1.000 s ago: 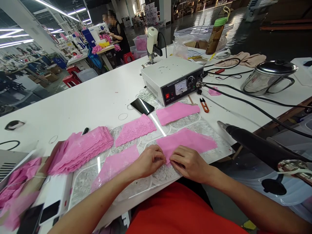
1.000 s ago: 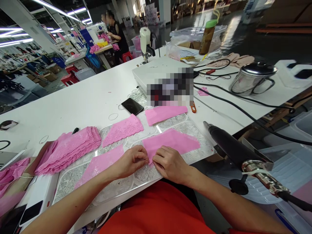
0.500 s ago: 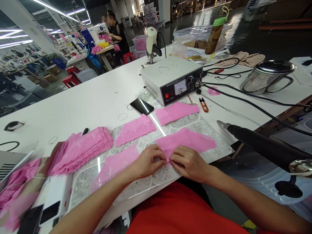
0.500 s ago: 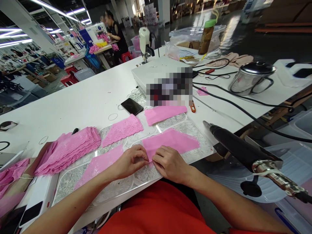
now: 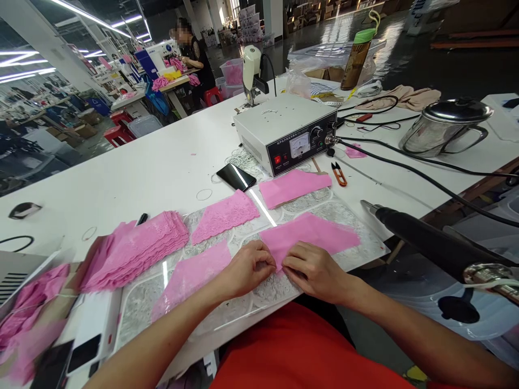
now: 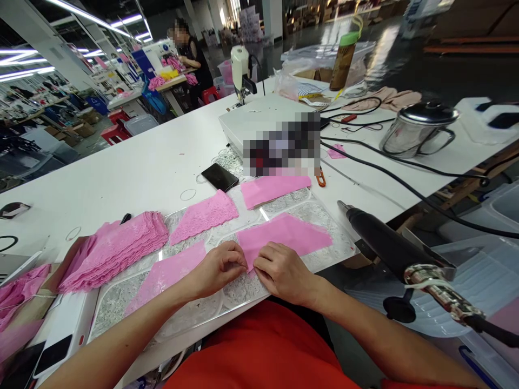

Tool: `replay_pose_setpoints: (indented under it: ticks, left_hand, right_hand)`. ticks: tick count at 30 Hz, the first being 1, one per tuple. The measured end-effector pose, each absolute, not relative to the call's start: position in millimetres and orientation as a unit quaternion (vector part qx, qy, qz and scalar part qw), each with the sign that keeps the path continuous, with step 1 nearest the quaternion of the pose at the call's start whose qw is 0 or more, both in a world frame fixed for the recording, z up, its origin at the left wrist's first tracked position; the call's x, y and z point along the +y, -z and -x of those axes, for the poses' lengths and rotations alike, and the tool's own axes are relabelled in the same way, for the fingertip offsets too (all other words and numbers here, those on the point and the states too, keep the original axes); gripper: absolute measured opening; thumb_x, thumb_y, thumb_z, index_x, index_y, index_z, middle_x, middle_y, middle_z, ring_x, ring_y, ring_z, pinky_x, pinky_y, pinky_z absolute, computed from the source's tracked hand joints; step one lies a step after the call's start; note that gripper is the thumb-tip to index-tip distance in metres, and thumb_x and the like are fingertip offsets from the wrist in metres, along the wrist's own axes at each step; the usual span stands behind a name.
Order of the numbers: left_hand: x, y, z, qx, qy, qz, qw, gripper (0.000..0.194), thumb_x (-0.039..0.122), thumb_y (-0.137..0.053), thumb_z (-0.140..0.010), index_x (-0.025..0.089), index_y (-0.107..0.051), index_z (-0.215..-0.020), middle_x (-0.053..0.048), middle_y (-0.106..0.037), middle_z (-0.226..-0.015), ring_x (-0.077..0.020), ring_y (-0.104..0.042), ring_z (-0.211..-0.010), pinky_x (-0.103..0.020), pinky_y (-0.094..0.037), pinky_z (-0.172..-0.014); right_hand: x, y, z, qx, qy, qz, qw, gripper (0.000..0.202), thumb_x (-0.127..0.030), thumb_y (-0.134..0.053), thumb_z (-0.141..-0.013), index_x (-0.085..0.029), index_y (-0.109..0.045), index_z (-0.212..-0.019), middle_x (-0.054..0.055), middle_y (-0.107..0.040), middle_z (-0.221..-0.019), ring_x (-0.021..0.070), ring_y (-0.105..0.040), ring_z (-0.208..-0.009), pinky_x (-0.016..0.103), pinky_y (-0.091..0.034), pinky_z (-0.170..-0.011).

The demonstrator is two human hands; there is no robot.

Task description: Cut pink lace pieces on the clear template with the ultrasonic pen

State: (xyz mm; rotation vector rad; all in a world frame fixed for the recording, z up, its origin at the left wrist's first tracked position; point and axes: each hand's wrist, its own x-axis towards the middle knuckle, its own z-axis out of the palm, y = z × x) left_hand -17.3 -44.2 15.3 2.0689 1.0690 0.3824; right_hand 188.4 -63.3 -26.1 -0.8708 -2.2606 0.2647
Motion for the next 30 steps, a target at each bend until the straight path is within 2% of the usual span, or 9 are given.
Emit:
replay_pose_setpoints:
  ticks: [15, 21, 24, 26, 30]
  left_hand:
    - [-46, -17, 13, 0.418, -0.161, -0.812, 0.373, 0.017, 0.004, -0.053, -0.073, 0.017, -0.063, -0.068, -0.002, -0.061, -0.08, -0.0143, -0.055, -0.079, -0.024, -0.043, -0.072]
    - [-48, -18, 13, 0.43, -0.179, -0.8, 0.379, 0.017, 0.004, -0.052, -0.071, 0.017, -0.062, -0.069, -0.003, -0.061, -0.082, -0.0146, -0.056, -0.08, -0.023, -0.044, -0.071]
    - [-49, -19, 14, 0.43, -0.186, -0.795, 0.385, 0.016, 0.006, -0.052, -0.073, 0.018, -0.062, -0.07, -0.002, -0.061, -0.083, -0.0147, -0.056, -0.081, -0.023, -0.044, -0.07]
    - [-49, -18, 14, 0.429, -0.189, -0.794, 0.387, 0.015, 0.007, -0.052, -0.073, 0.018, -0.062, -0.07, -0.002, -0.06, -0.082, -0.0146, -0.056, -0.081, -0.023, -0.044, -0.07]
    - [-48, -18, 14, 0.431, -0.194, -0.79, 0.389, 0.015, 0.007, -0.051, -0.071, 0.018, -0.061, -0.069, -0.002, -0.061, -0.081, -0.0144, -0.056, -0.08, -0.024, -0.044, -0.071]
  right_hand:
    - [-64, 25, -189, -0.871, -0.112, 0.333, 0.343, 0.016, -0.009, -0.053, -0.086, -0.017, -0.061, -0.075, 0.003, -0.06, -0.072, 0.0134, -0.052, -0.07, 0.026, -0.04, -0.064]
    - [-66, 17, -191, -0.856, -0.135, 0.346, 0.359, 0.008, -0.014, -0.059, -0.078, -0.017, -0.06, -0.085, 0.005, -0.06, -0.079, 0.0166, -0.052, -0.074, 0.028, -0.042, -0.065]
    - [-66, 15, -185, -0.85, -0.116, 0.357, 0.37, 0.003, -0.019, -0.06, -0.079, -0.017, -0.059, -0.081, 0.005, -0.059, -0.076, 0.0165, -0.05, -0.073, 0.029, -0.041, -0.064]
    - [-65, 16, -179, -0.847, -0.095, 0.367, 0.372, 0.007, -0.021, -0.06, -0.081, -0.017, -0.058, -0.075, 0.004, -0.058, -0.073, 0.0157, -0.049, -0.07, 0.028, -0.039, -0.063]
    - [-65, 22, -175, -0.842, -0.068, 0.39, 0.366, 0.015, -0.013, -0.056, -0.083, -0.018, -0.056, -0.069, 0.003, -0.057, -0.069, 0.0144, -0.047, -0.067, 0.028, -0.036, -0.061]
